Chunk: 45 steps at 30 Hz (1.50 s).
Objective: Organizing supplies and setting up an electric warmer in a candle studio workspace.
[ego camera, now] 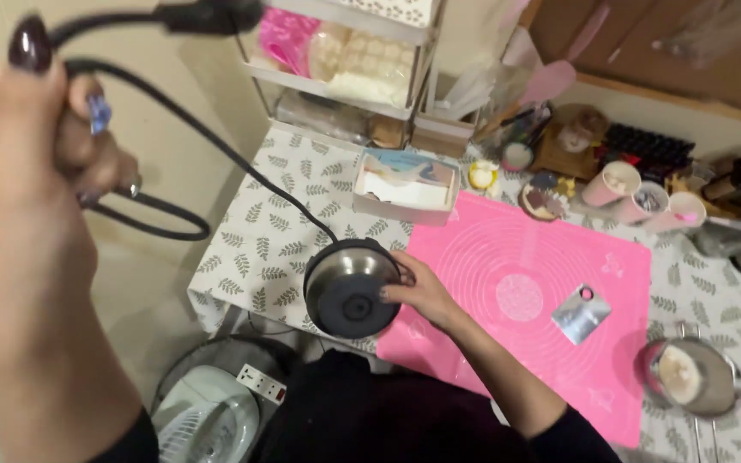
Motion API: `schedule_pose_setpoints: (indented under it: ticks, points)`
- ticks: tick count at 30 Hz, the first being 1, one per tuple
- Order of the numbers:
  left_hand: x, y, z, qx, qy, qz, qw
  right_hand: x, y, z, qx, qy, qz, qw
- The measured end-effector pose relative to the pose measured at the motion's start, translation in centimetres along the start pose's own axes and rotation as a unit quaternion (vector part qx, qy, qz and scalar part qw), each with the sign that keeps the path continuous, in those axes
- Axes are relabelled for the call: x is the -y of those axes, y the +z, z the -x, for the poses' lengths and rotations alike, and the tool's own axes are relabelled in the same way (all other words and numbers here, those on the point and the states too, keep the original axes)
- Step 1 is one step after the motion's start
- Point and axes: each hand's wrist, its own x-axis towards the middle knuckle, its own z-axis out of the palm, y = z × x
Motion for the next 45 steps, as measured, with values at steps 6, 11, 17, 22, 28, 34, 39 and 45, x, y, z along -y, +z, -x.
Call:
schedule_pose_setpoints:
  ticks: [6,11,17,22,28,34,39,45]
  points:
    - [9.4,-5.5,-2.2,-0.013,-0.083,-0.027,0.996,-6.1,-0.7,-5.3,-0.085,0.101,-0.043,0.99]
    - [13.9,-7.0,-2.7,-0.002,-0.149,-0.026,0.988,-7.0,0.3,-8.6,-0.148,0.17,-0.045,0.973]
    - [17.8,-7.7,-3.4,0.025,-0.191,-0.021,0.981,-7.7,-0.3,-11.6,-0.177,0.201,0.026,0.963]
    - [20.3,-7.6,-3.6,0.044,-0.204,-0.033,0.977,-8.8,-1.0,-13.6,-0.191,0.224,0.106,0.95]
    - [22.4,-7.4,-3.5,0.045,-0.227,-0.015,0.973,-10.5,-1.1,-14.7,-0.256,0.252,0.122,0.925]
    - [23.4,-8.1,-3.5,0.04,-0.228,-0.014,0.973,-9.5,0.5,-15.1,-0.294,0.265,0.162,0.904]
    - [23.7,-8.8,-3.4,0.026,-0.226,0.02,0.974,-8.5,2.3,-14.3,-0.303,0.204,0.404,0.839]
    - [24.0,-10.5,-3.3,0.027,-0.209,-0.086,0.974,-6.8,9.3,-10.2,-0.105,-0.083,0.643,0.754]
